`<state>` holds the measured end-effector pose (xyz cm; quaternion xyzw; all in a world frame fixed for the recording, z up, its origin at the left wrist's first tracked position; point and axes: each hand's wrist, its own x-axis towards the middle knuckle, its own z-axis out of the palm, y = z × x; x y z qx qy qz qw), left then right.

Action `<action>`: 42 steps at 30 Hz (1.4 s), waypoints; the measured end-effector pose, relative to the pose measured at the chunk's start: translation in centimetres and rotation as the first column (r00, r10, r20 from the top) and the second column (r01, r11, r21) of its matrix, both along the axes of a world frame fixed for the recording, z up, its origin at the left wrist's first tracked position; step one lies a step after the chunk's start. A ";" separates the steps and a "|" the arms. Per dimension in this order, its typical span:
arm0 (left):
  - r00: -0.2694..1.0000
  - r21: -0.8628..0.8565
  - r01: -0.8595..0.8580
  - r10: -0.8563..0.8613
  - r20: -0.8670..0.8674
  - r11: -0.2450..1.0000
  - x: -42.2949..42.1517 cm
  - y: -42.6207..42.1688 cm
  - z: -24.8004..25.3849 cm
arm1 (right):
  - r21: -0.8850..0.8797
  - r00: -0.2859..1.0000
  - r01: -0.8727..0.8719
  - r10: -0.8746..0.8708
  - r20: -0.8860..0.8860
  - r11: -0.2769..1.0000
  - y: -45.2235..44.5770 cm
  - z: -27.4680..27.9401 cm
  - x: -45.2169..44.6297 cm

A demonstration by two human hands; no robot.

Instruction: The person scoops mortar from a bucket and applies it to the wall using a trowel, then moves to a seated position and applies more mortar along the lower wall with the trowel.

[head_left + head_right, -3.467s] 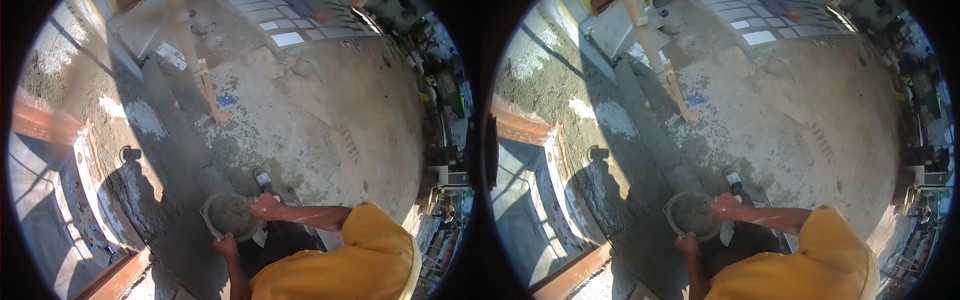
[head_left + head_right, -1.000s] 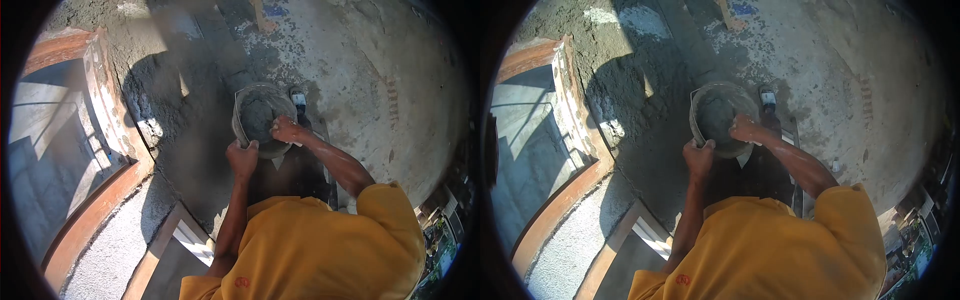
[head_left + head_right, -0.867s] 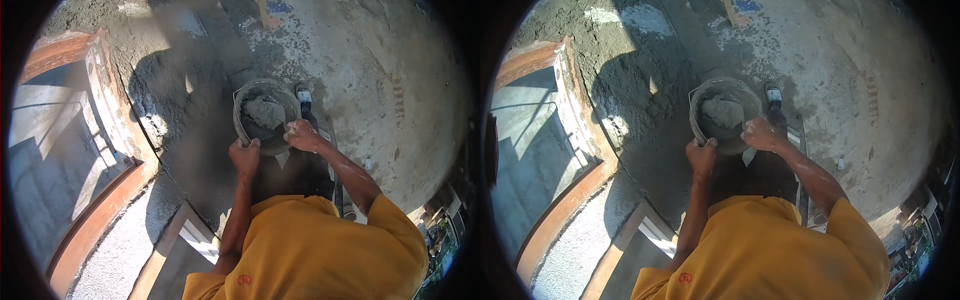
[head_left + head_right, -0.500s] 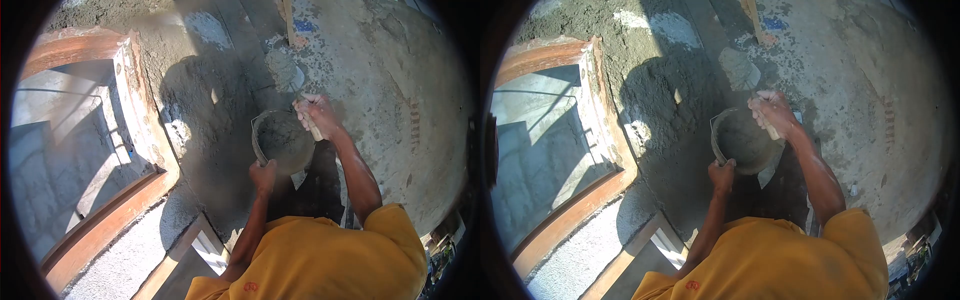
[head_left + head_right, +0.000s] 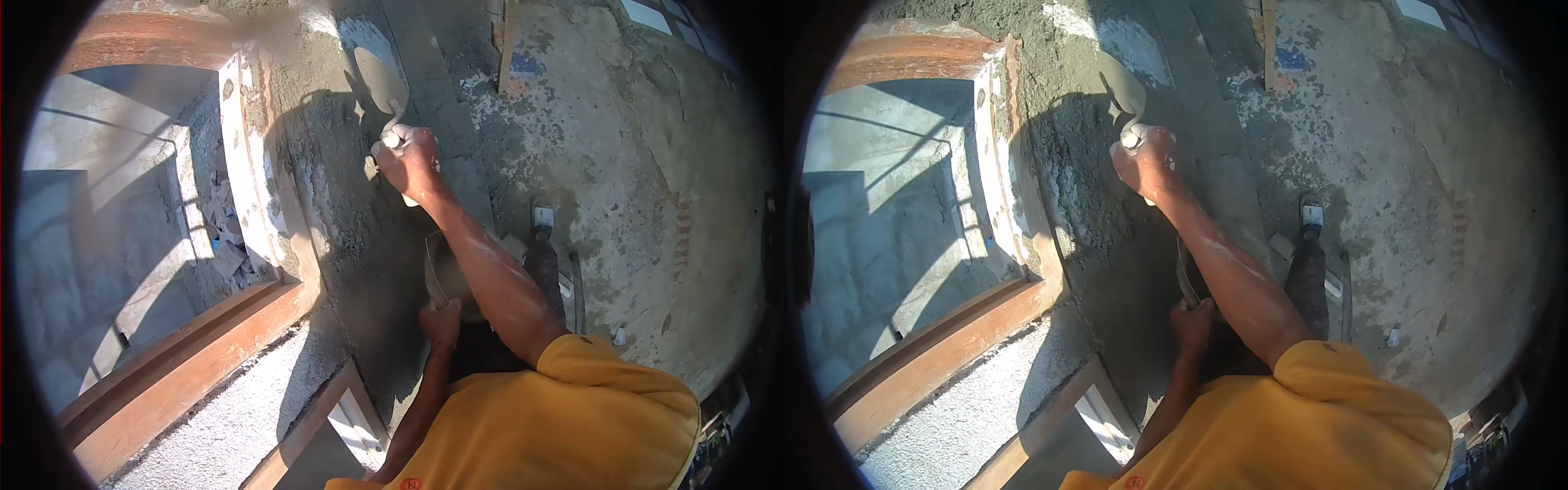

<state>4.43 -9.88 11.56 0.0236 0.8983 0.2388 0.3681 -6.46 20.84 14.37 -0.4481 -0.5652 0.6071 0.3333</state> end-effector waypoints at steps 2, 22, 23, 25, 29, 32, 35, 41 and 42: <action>0.999 0.025 -0.036 0.035 0.040 0.999 0.0 0.9 0.9 | 0.054 0.997 0.027 -0.031 0.072 0.998 1.8 -0.1 0.8; 0.995 -0.009 0.093 -0.093 -0.040 0.996 1.9 -2.1 -2.8 | -0.634 0.785 -0.403 -0.106 -0.610 0.660 0.2 -0.7 11.5; 0.989 -0.028 0.129 -0.131 -0.074 0.991 2.0 -2.8 -3.5 | -0.644 0.868 -0.197 -0.173 -0.465 0.739 0.8 -0.1 12.4; 0.993 -0.031 0.099 -0.101 -0.057 0.995 2.6 -2.8 -3.2 | -0.555 0.916 0.182 -0.345 -0.204 0.812 1.9 -0.9 12.8; 0.992 -0.094 0.126 -0.126 0.006 0.988 2.3 -2.4 -2.4 | -0.189 0.783 0.612 -0.556 0.279 0.768 4.1 -7.2 7.3; 0.988 -0.125 0.154 -0.157 -0.014 0.980 2.6 -2.1 -1.5 | -0.009 0.923 0.177 -0.163 0.348 0.984 1.4 -10.7 3.4; 0.993 -0.038 0.099 -0.101 -0.054 0.994 2.6 -2.4 -2.2 | 0.077 0.894 -0.223 0.172 0.413 0.972 -2.2 -7.6 8.1; 0.996 0.058 0.088 -0.089 0.008 0.994 1.1 -2.2 -3.3 | -0.175 0.316 -0.786 0.629 0.710 0.593 -4.2 -3.9 26.7; 0.995 0.049 0.101 -0.102 0.020 0.994 1.0 -1.5 -2.8 | -0.244 0.138 -0.849 0.643 0.754 0.469 -3.8 -2.3 28.2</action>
